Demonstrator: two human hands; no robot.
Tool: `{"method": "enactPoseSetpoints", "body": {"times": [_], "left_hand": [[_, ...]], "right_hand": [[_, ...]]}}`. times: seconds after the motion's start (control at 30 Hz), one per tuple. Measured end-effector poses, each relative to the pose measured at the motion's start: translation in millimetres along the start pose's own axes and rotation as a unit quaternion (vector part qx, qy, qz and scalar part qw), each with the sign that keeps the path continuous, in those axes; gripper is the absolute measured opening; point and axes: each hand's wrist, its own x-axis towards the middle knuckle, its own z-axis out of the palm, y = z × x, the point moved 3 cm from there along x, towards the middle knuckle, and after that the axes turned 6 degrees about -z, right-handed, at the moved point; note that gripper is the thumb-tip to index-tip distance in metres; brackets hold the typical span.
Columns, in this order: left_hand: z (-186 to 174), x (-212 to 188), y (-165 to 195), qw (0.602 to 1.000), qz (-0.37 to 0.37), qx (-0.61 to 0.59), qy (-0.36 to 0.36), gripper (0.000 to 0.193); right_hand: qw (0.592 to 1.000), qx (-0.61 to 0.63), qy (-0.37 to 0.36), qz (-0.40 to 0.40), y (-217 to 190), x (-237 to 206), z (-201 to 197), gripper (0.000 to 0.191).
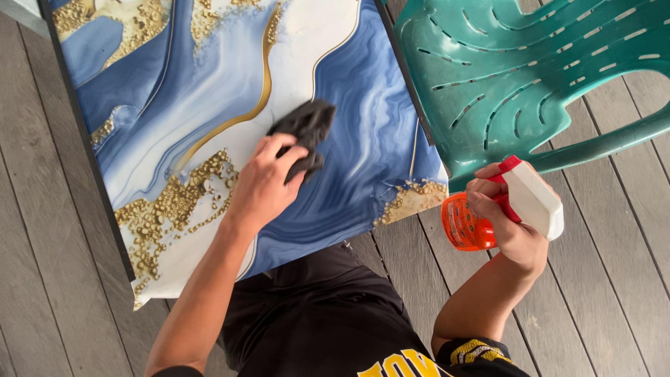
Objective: The person sprays a cleaning solution onto a table with a blue, white, and gold marbled surface and wipes it with a dark cloth. They repeat this process on multiple similar tables arranged on a wooden deck.
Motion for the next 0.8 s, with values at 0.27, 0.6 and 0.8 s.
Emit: {"method": "enactPoseSetpoints", "body": {"times": [0.27, 0.6, 0.8], "left_hand": [[46, 112, 42, 0.978, 0.135, 0.026, 0.155, 0.06], [95, 24, 78, 0.967, 0.238, 0.021, 0.087, 0.031], [74, 109, 39, 0.975, 0.147, 0.074, 0.151, 0.033]], "right_hand": [[0.999, -0.038, 0.002, -0.023, -16, -1, -1, 0.012], [0.996, -0.076, -0.001, -0.04, -20, 11, 5, 0.013], [0.997, -0.058, -0.009, -0.042, -20, 11, 11, 0.012]]}}
